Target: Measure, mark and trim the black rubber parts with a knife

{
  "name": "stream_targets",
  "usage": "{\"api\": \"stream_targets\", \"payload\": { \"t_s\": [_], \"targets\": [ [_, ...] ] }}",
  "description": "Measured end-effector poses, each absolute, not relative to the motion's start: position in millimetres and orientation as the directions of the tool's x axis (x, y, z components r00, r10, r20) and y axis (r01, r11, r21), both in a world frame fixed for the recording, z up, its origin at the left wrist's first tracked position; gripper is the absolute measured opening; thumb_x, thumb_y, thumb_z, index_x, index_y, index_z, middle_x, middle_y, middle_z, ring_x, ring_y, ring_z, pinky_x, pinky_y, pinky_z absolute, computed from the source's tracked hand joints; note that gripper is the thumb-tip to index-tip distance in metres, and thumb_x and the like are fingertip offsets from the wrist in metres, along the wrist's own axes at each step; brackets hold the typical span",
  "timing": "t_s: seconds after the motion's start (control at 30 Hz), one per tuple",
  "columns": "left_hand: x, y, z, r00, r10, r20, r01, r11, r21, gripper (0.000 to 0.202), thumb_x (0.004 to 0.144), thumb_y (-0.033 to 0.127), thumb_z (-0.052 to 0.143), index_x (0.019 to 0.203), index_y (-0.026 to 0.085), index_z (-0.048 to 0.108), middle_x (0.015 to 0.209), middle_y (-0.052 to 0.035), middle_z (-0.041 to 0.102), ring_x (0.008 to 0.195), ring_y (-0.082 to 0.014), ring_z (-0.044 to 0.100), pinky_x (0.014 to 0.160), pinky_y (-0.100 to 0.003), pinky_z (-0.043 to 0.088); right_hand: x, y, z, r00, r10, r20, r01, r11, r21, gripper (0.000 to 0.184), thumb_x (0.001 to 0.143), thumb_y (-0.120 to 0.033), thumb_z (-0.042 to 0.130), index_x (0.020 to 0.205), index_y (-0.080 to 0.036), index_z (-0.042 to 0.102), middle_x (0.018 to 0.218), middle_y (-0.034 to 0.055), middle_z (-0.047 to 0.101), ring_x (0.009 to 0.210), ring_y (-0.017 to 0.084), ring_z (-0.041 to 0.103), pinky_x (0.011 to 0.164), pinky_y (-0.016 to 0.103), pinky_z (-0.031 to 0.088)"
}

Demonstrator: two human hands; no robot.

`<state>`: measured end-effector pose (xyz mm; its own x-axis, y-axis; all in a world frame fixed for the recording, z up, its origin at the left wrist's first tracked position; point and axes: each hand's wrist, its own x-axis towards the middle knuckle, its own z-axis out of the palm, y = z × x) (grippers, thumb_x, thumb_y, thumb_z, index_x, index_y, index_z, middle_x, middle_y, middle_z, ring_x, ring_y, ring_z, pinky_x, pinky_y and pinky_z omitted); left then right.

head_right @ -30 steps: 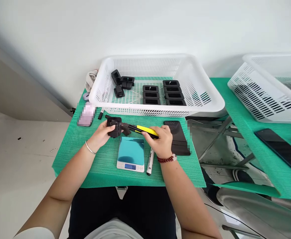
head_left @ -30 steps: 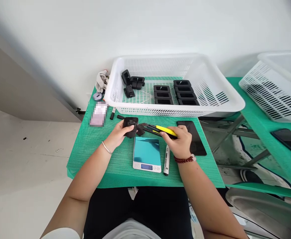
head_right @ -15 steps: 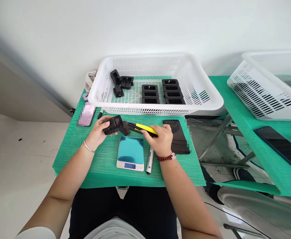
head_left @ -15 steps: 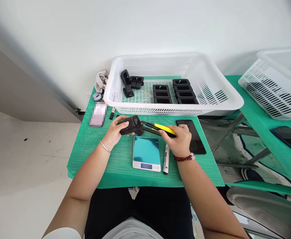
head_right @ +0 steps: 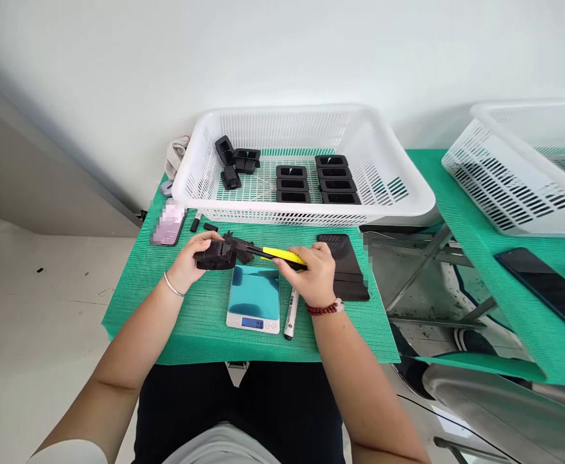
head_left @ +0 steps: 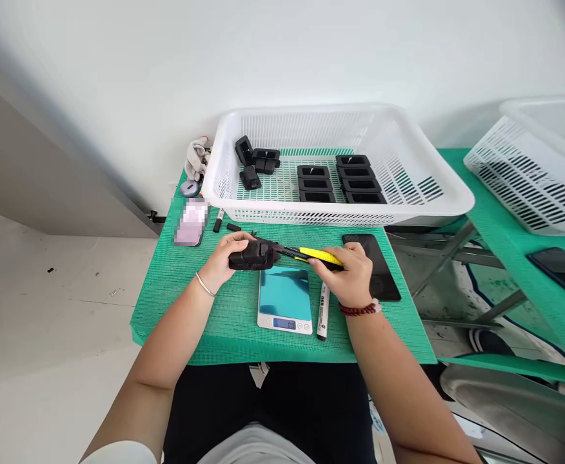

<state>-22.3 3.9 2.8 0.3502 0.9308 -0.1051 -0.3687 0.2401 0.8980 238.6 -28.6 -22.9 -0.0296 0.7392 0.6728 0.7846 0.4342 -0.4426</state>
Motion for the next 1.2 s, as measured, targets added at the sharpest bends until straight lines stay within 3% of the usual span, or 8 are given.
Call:
{"api": "stream_targets", "payload": {
  "t_s": [0.57, 0.7, 0.8, 0.93, 1.1, 1.2],
  "targets": [
    [-23.4, 3.4, 7.8, 0.443, 0.891, -0.098, -0.362, 0.278, 0.89, 0.032, 0.054, 0.039, 0.071, 0.073, 0.014, 0.067, 0.066, -0.0023, 0.062, 0.055, -0.0126, 0.056, 0.051, -0.022, 0.04, 239.1, -30.1, -21.8, -0.03, 0.756, 0.654, 0.751, 0.448, -0.485, 0.027, 0.075, -0.048, 0.065, 0.07, -0.021, 0.066, 0.06, 0.0021, 0.064, 0.056, 0.016, 0.051, 0.061, 0.036, 0.045],
    [-22.6, 2.8, 9.7, 0.445, 0.89, -0.101, -0.347, 0.275, 0.897, 0.033, 0.053, 0.039, 0.071, 0.071, 0.013, 0.067, 0.065, -0.0023, 0.06, 0.055, -0.0125, 0.055, 0.051, -0.022, 0.039, 237.6, -29.2, -23.6, 0.017, 0.784, 0.62, 0.771, 0.385, -0.508, 0.027, 0.074, -0.048, 0.066, 0.071, -0.021, 0.068, 0.061, 0.003, 0.064, 0.06, 0.018, 0.051, 0.059, 0.036, 0.045],
    [-22.5, 2.8, 8.9, 0.443, 0.89, -0.108, -0.344, 0.28, 0.896, 0.032, 0.053, 0.038, 0.071, 0.072, 0.013, 0.067, 0.067, -0.0026, 0.061, 0.056, -0.0129, 0.056, 0.051, -0.022, 0.04, 236.9, -28.9, -24.1, 0.05, 0.78, 0.624, 0.77, 0.368, -0.521, 0.026, 0.075, -0.047, 0.066, 0.071, -0.022, 0.067, 0.06, 0.0026, 0.063, 0.06, 0.018, 0.051, 0.059, 0.036, 0.045],
    [-22.9, 3.4, 6.8, 0.41, 0.906, -0.107, -0.369, 0.272, 0.889, 0.031, 0.055, 0.037, 0.071, 0.074, 0.013, 0.067, 0.068, -0.0025, 0.062, 0.058, -0.0127, 0.056, 0.052, -0.023, 0.04, 236.2, -29.4, -24.2, -0.047, 0.774, 0.632, 0.727, 0.46, -0.51, 0.025, 0.076, -0.046, 0.065, 0.072, -0.021, 0.067, 0.064, 0.0031, 0.066, 0.061, 0.018, 0.052, 0.059, 0.035, 0.046],
    [-23.0, 3.5, 7.1, 0.41, 0.908, -0.088, -0.385, 0.26, 0.886, 0.032, 0.056, 0.038, 0.071, 0.075, 0.013, 0.068, 0.069, -0.0025, 0.062, 0.058, -0.0123, 0.056, 0.052, -0.022, 0.039, 236.6, -28.7, -26.3, 0.036, 0.79, 0.613, 0.76, 0.376, -0.529, 0.026, 0.076, -0.047, 0.066, 0.073, -0.021, 0.068, 0.062, 0.0038, 0.064, 0.063, 0.019, 0.052, 0.057, 0.035, 0.046],
    [-22.8, 3.2, 7.6, 0.406, 0.909, -0.096, -0.379, 0.262, 0.888, 0.032, 0.055, 0.038, 0.071, 0.076, 0.013, 0.068, 0.07, -0.0027, 0.062, 0.059, -0.0128, 0.056, 0.052, -0.023, 0.039, 237.3, -28.7, -26.5, 0.001, 0.79, 0.613, 0.73, 0.419, -0.541, 0.024, 0.077, -0.044, 0.066, 0.073, -0.021, 0.068, 0.062, 0.0034, 0.065, 0.063, 0.018, 0.052, 0.057, 0.034, 0.047]
  ]
}}
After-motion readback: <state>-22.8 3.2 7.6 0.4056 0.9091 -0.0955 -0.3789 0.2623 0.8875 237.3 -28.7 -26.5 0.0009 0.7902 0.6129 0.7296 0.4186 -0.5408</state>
